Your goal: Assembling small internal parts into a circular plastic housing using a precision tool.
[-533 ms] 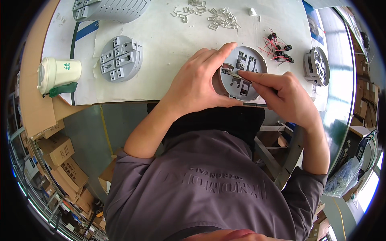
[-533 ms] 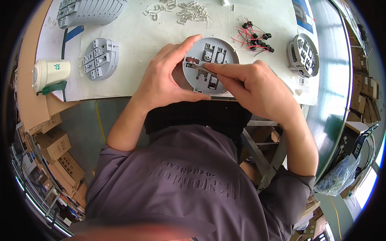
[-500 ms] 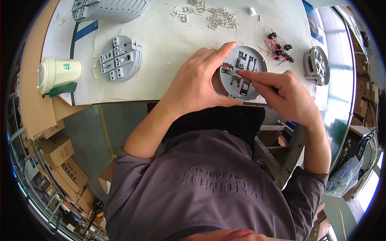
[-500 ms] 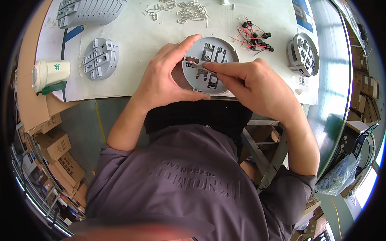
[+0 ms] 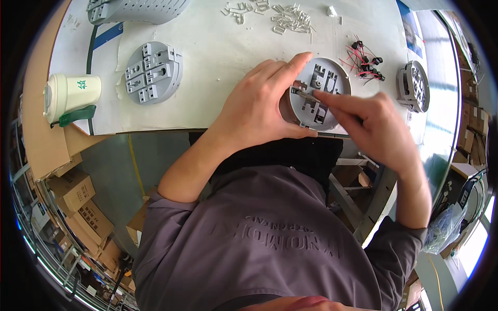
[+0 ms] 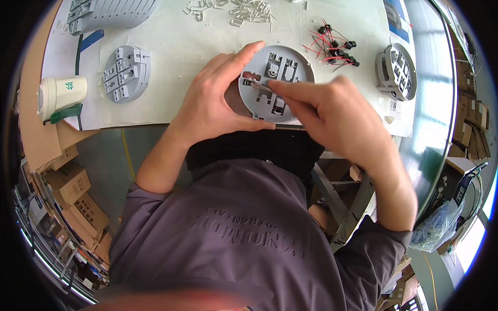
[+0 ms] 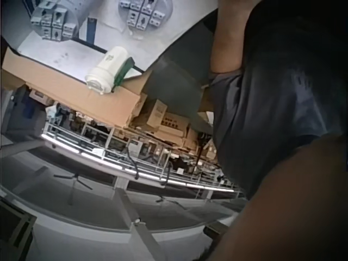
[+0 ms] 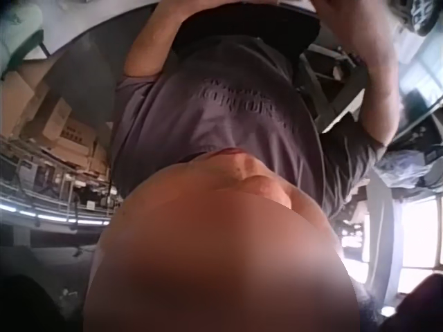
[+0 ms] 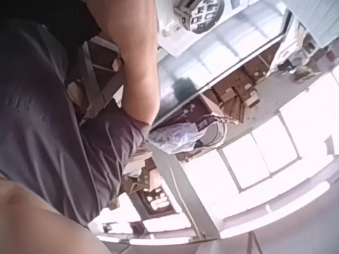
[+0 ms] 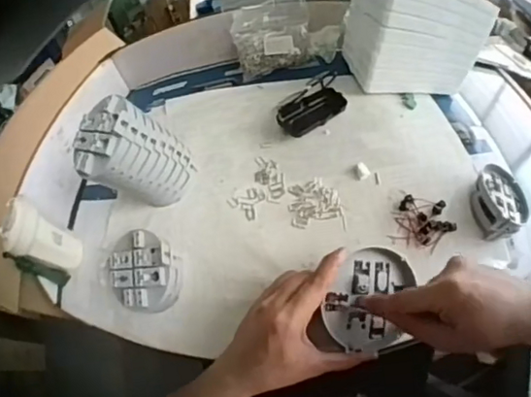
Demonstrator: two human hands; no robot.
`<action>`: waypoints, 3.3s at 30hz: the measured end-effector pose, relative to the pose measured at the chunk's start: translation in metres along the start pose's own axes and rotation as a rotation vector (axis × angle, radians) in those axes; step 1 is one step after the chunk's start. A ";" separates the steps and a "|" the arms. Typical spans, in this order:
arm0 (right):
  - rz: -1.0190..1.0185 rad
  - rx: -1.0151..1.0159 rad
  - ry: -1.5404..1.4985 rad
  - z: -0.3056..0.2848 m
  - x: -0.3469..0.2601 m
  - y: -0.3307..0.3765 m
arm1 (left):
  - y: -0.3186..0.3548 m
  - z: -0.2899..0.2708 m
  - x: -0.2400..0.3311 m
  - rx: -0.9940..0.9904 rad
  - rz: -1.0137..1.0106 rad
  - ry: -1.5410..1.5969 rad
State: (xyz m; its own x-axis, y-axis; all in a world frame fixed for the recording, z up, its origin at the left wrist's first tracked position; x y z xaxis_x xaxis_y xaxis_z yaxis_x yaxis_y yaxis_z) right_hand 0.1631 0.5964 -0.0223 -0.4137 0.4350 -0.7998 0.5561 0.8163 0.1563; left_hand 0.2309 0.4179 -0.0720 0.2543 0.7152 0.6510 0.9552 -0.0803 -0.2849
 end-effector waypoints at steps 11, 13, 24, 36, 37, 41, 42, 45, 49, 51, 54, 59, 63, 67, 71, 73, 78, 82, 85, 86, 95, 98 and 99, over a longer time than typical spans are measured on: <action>0.048 -0.120 -0.189 -0.010 0.015 -0.013 | 0.001 0.000 -0.004 -0.039 -0.024 0.016; 0.059 -0.126 -0.180 -0.008 0.013 -0.016 | 0.002 -0.001 -0.004 -0.036 -0.024 0.013; 0.177 -0.159 -0.040 -0.019 -0.009 -0.019 | 0.002 0.002 -0.003 0.019 0.023 0.007; 0.295 0.016 -0.176 -0.001 -0.004 0.008 | 0.003 0.001 -0.001 0.102 0.029 0.003; 0.294 0.015 -0.178 0.000 -0.005 0.007 | 0.003 0.001 -0.001 0.102 0.027 0.001; 0.667 -0.010 -0.513 0.005 0.006 0.010 | 0.005 0.001 0.000 0.105 0.023 -0.026; 0.669 -0.005 -0.514 0.004 0.008 0.010 | 0.004 0.001 0.000 0.103 0.027 -0.023; 0.705 -0.005 -0.877 0.009 0.024 0.012 | 0.004 0.001 0.000 0.122 0.056 -0.028; 0.708 -0.025 -1.014 0.013 0.030 0.011 | 0.004 0.001 0.001 0.110 0.069 -0.034; 0.706 -0.044 -1.026 0.014 0.031 0.011 | 0.003 0.002 0.001 0.093 0.071 -0.034; 0.640 -0.057 -0.886 0.011 0.031 0.007 | 0.004 0.001 0.000 0.096 0.073 -0.032; 0.596 -0.030 -0.814 0.013 0.026 0.011 | 0.003 0.000 0.001 0.106 0.067 -0.029; 0.636 0.028 -0.913 0.019 0.023 0.017 | 0.004 0.001 0.001 0.114 0.060 -0.031; 0.681 0.084 -1.003 0.023 0.022 0.018 | 0.004 0.001 0.002 0.125 0.066 -0.043; 0.740 0.047 -0.876 0.019 0.021 0.016 | 0.004 0.002 0.000 0.108 0.073 -0.047; 0.719 0.046 -0.854 0.016 0.019 0.017 | 0.004 0.002 0.000 0.111 0.074 -0.047; 0.611 0.061 -0.693 0.012 0.013 0.018 | 0.005 0.002 0.000 0.122 0.064 -0.045; 0.465 0.141 -0.424 0.013 0.009 0.020 | 0.005 0.002 0.000 0.112 0.047 -0.032; 0.166 0.208 -0.151 0.007 -0.002 0.017 | 0.005 0.002 -0.002 0.108 0.064 -0.028; 0.067 0.228 -0.060 0.006 -0.007 0.018 | 0.005 0.003 -0.002 0.106 0.069 -0.026; 0.192 0.207 -0.023 0.006 -0.010 0.021 | 0.006 0.007 -0.005 0.080 0.036 -0.053; 0.188 0.222 -0.023 0.007 -0.008 0.020 | 0.004 0.006 -0.004 0.069 0.050 -0.058; 0.178 0.233 -0.035 0.007 -0.008 0.020 | 0.003 0.005 -0.002 0.064 0.080 -0.064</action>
State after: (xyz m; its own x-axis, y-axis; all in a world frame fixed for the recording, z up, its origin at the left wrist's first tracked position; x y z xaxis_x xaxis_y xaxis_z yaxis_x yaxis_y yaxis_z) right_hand 0.1827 0.6067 -0.0173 -0.2717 0.5471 -0.7917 0.7700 0.6171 0.1621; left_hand 0.2327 0.4197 -0.0780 0.3172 0.7511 0.5789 0.9200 -0.0956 -0.3800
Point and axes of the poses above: each hand's wrist, its own y-axis away from the middle knuckle, its own z-axis out of the palm, x = y × z, the point moved 6 cm from there along -y, towards the middle knuckle, and after that the axes turned 12 degrees about -y, right-handed, at the moved point
